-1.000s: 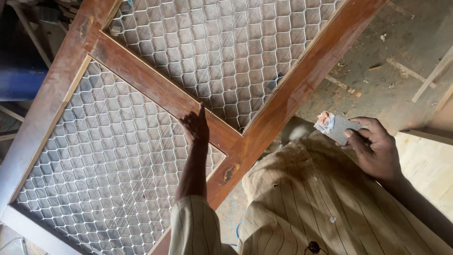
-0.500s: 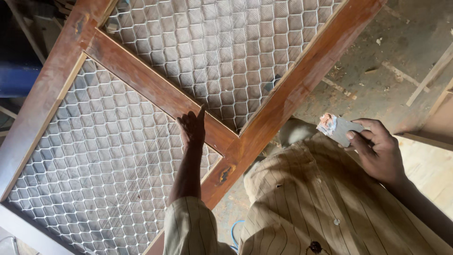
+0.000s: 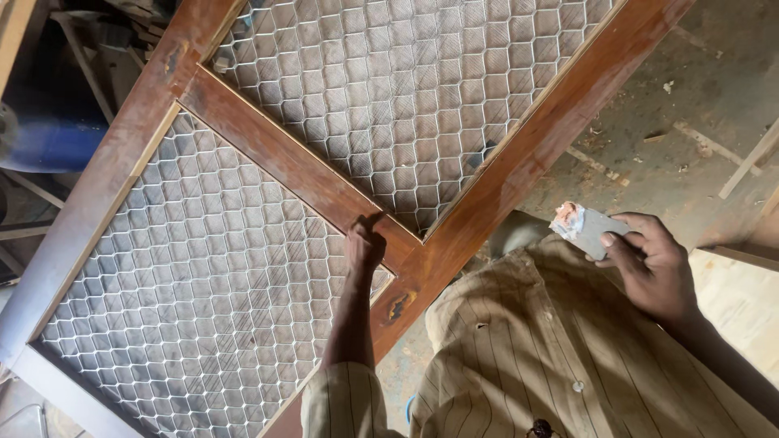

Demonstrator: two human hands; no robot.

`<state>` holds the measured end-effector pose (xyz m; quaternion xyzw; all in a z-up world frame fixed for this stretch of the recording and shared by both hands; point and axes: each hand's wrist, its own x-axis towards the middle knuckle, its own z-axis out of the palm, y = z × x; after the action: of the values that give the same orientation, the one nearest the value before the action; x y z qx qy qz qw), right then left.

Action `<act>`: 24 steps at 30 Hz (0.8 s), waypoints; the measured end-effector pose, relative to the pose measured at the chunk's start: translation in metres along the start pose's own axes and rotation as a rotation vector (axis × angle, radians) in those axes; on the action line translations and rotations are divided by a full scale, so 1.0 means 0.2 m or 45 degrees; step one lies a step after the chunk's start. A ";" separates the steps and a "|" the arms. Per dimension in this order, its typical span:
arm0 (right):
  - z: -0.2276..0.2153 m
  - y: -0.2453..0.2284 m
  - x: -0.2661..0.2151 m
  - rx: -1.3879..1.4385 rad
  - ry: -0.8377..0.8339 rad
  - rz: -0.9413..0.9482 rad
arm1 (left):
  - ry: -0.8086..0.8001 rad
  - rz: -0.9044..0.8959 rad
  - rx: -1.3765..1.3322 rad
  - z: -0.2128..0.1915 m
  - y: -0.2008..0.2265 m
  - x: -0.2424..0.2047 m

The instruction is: The person applies a putty-like substance to the edges and corners of a wooden window frame with wire mesh. They use a small block to spread and smooth the material into the gaps along the frame.

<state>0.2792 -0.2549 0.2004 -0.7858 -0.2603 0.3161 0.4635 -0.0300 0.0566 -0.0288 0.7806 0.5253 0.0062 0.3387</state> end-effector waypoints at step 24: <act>0.61 -0.04 -0.10 0.297 -0.436 -0.014 | -0.236 0.019 -1.854 -0.26 0.29 -1.03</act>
<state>0.1750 -0.1960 0.1679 -0.6602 -0.3015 0.4705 0.5019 -0.0935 -0.0985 0.1127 0.3588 0.3520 0.2898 0.8145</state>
